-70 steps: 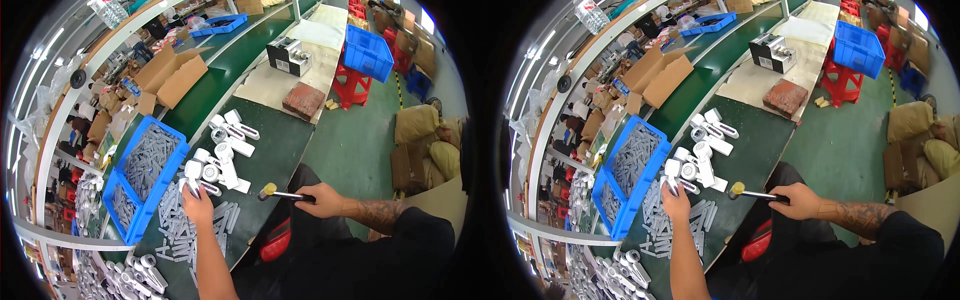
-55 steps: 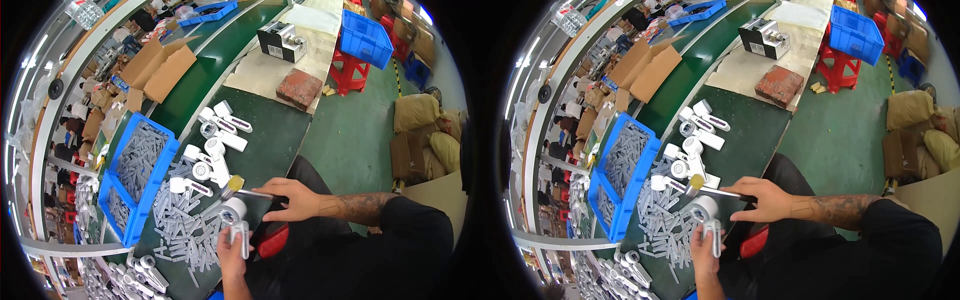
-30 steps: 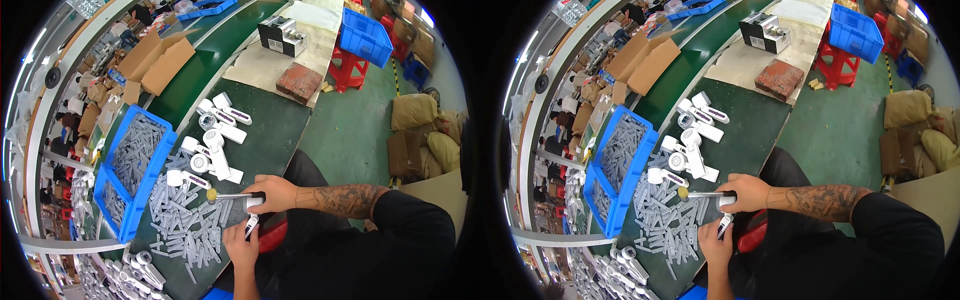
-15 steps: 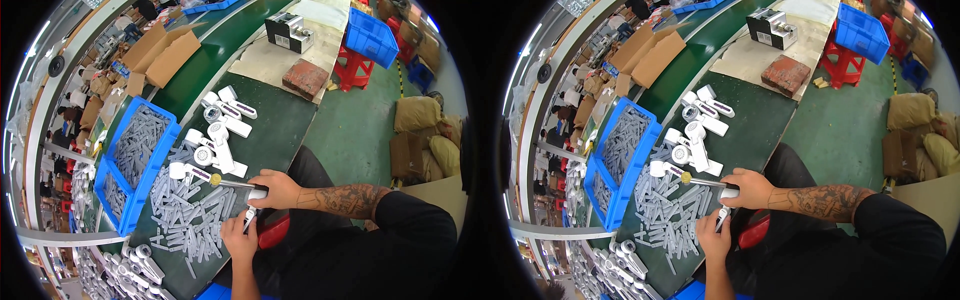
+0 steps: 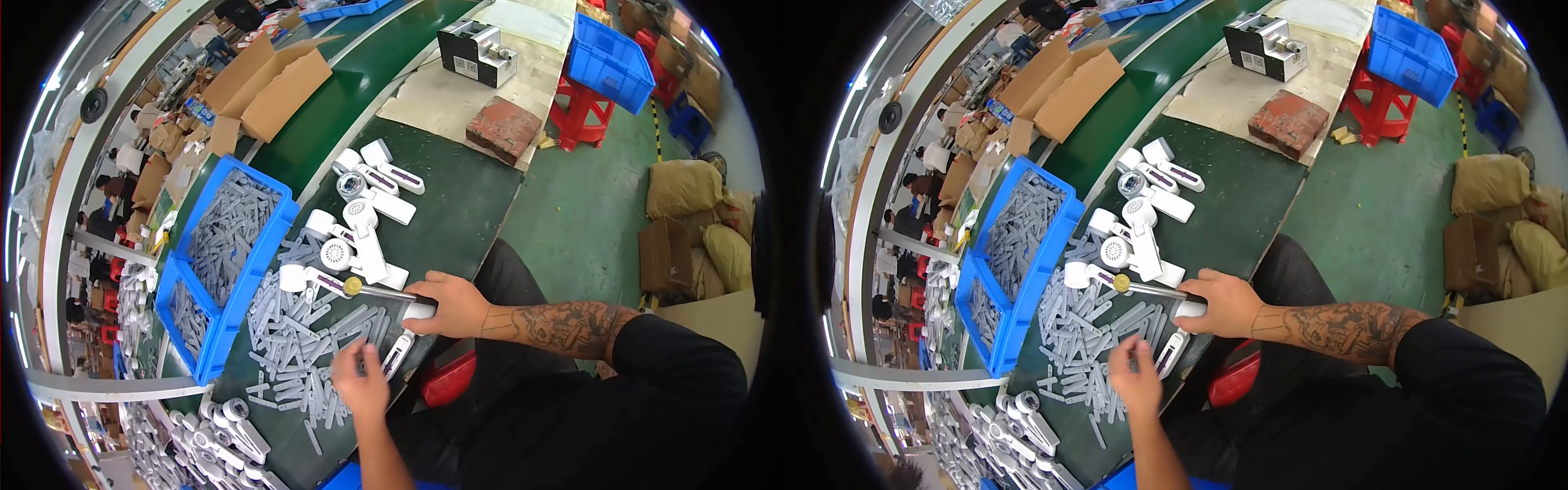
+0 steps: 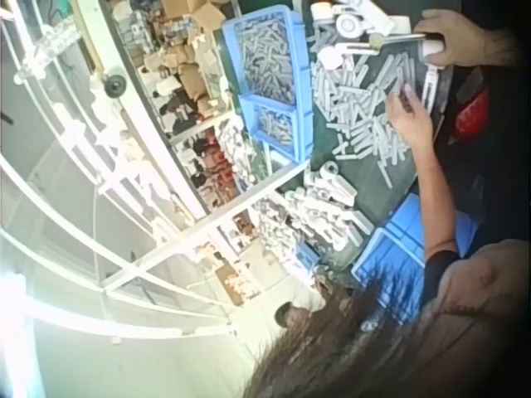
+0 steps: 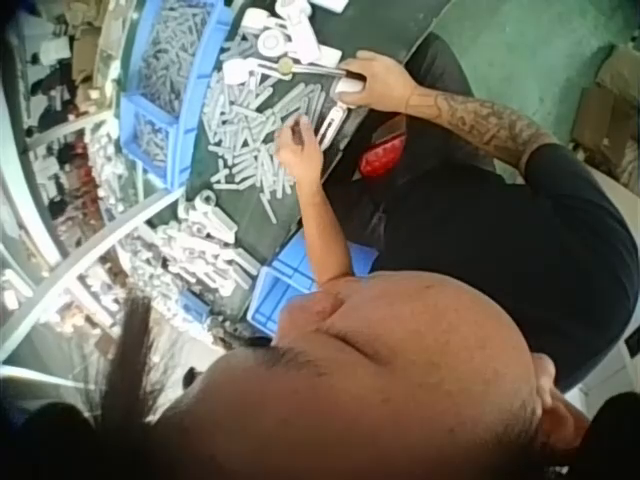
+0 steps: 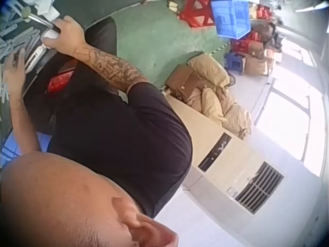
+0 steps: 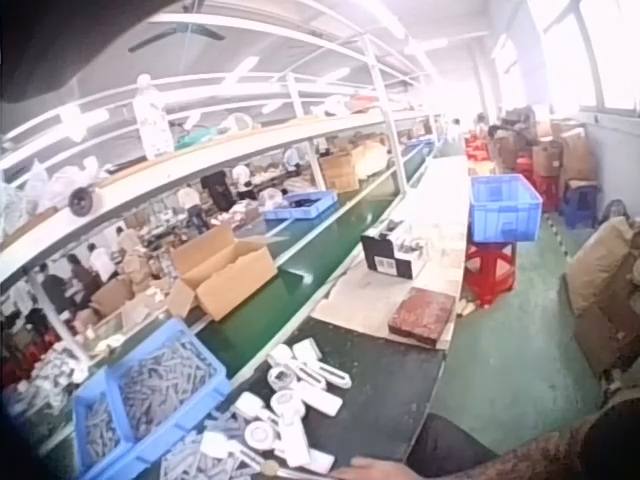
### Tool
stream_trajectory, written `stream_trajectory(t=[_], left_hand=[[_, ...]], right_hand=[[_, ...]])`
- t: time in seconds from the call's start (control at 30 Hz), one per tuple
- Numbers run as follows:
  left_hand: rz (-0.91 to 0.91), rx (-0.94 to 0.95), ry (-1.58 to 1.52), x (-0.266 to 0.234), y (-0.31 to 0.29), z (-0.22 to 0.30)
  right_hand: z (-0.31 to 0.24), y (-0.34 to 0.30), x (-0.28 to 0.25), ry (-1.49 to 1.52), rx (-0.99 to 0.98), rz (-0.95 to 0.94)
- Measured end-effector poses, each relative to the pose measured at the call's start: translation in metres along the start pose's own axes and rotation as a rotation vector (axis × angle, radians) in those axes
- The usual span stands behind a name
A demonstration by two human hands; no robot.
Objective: The person assembles plastic components by inserting purple plastic inserts and grey plastic strips into a white plastic housing, then tapping them into place with a small hammer.
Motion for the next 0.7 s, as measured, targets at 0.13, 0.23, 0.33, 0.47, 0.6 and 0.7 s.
stream_trajectory(t=[0.13, 0.23, 0.33, 0.47, 0.6, 0.7], left_hand=[[0.054, -0.064, 0.086, -0.029, 0.028, -0.034], [-0.064, 0.043, 0.207, -0.025, 0.042, -0.036], [-0.166, 0.233, 0.329, -0.014, 0.054, -0.024], [-0.321, 0.104, 0.399, 0.000, 0.070, -0.023], [-0.253, 0.158, 0.469, -0.001, 0.073, -0.021], [-0.148, 0.060, 0.340, -0.024, 0.069, -0.034]], right_hand=[[0.000, 0.000, 0.001, 0.000, 0.023, -0.024], [0.001, 0.000, 0.001, -0.004, 0.019, -0.018], [-0.001, 0.000, 0.001, 0.018, 0.061, -0.053], [0.001, -0.001, 0.003, 0.007, 0.078, -0.073], [0.004, -0.001, 0.003, 0.003, 0.083, -0.074], [0.003, -0.002, 0.002, 0.008, 0.102, -0.084]])
Point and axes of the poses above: each hand's wrist, its own y-axis towards the middle knuckle, its own x-axis out of the palm, z = x × y, the point moved 6 cm from there along y, towards the middle knuckle, and after that the axes turned 5 degrees about -y, right-handed, at the moved point
